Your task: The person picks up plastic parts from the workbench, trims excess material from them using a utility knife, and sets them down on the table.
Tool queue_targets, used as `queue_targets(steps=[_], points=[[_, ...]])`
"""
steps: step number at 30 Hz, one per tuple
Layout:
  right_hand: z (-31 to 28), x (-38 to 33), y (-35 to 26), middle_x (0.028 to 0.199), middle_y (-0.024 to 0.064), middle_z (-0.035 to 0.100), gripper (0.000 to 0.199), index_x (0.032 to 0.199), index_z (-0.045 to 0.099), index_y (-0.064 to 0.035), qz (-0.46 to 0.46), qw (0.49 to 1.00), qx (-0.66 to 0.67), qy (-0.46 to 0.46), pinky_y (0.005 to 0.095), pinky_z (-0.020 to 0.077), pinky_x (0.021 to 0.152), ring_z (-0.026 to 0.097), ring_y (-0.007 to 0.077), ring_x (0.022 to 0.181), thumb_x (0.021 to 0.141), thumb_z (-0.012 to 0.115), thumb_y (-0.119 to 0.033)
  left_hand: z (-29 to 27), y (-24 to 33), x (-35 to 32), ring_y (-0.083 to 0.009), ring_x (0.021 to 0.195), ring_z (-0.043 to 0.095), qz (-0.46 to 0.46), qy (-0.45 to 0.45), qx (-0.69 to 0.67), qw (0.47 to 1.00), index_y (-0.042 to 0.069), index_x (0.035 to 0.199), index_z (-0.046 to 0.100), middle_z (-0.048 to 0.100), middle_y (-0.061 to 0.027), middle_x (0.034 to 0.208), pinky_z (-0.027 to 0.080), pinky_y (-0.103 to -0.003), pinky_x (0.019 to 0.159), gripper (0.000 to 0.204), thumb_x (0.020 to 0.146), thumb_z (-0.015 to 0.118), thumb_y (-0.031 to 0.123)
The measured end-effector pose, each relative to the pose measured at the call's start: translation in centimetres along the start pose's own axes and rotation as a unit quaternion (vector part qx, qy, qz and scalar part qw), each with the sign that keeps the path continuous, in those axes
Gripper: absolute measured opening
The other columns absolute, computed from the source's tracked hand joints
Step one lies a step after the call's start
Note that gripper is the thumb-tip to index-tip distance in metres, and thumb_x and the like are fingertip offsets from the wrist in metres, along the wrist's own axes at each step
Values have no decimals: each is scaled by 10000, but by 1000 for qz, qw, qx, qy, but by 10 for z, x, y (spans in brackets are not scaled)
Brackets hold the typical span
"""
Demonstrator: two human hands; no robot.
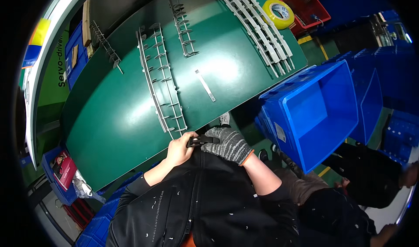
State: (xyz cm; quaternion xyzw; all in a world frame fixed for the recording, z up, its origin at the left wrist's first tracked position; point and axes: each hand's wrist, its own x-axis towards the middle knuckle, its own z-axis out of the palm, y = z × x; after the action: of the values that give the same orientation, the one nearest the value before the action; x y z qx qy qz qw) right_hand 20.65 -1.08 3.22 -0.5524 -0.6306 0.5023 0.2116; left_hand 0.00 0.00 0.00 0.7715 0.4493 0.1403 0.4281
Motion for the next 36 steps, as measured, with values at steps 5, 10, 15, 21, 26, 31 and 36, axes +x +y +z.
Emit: queue_targets(steps=[5,10,15,21,26,31,36], points=[[-6,-5,-9,805,121,615,301,866,616,-82,26,999,-2,-33,375,454,703,579,308,767,693,673,-321,4,4,3,-308,699,615,4,1,39,999,84,1015,478,621,-103,853,493,-383,593,357,678,560,0],[-3,-12,-8,804,116,614,309,870,616,-87,20,1000,11,8,376,458,692,582,305,764,689,676,-329,5,1,3,-300,692,614,19,7,37,999,87,1012,473,622,-95,836,494,-379,587,375,659,571,5],[-2,-18,-8,811,102,619,310,885,614,-89,44,998,-12,34,363,465,698,588,294,772,689,683,-318,8,-1,0,-300,677,611,33,12,40,999,95,1005,469,624,-91,830,496,-381,579,389,640,580,16],[-2,-21,-6,838,122,638,386,914,627,-59,48,998,35,-16,342,475,684,610,281,759,650,734,-320,9,-3,-4,-312,656,608,47,-2,51,998,101,1014,463,624,-96,823,495,-394,567,395,644,585,36],[6,-21,-5,839,117,636,379,915,627,-67,44,999,15,-17,346,474,684,607,286,770,655,727,-324,10,-4,-8,-314,658,608,37,-6,66,997,104,1016,465,625,-102,804,493,-395,565,382,660,590,47],[6,-23,-4,840,125,633,385,918,626,-67,44,999,9,-2,349,475,687,605,296,776,651,729,-324,10,-3,-10,-315,656,608,36,14,57,998,104,1012,467,624,-109,789,492,-397,567,367,670,589,52],[8,-22,-3,841,127,633,404,932,623,-66,51,999,-4,-2,347,480,698,605,299,781,645,733,-328,8,-1,-10,-312,654,609,37,3,57,998,107,1007,469,623,-108,777,491,-394,562,349,682,588,58]])
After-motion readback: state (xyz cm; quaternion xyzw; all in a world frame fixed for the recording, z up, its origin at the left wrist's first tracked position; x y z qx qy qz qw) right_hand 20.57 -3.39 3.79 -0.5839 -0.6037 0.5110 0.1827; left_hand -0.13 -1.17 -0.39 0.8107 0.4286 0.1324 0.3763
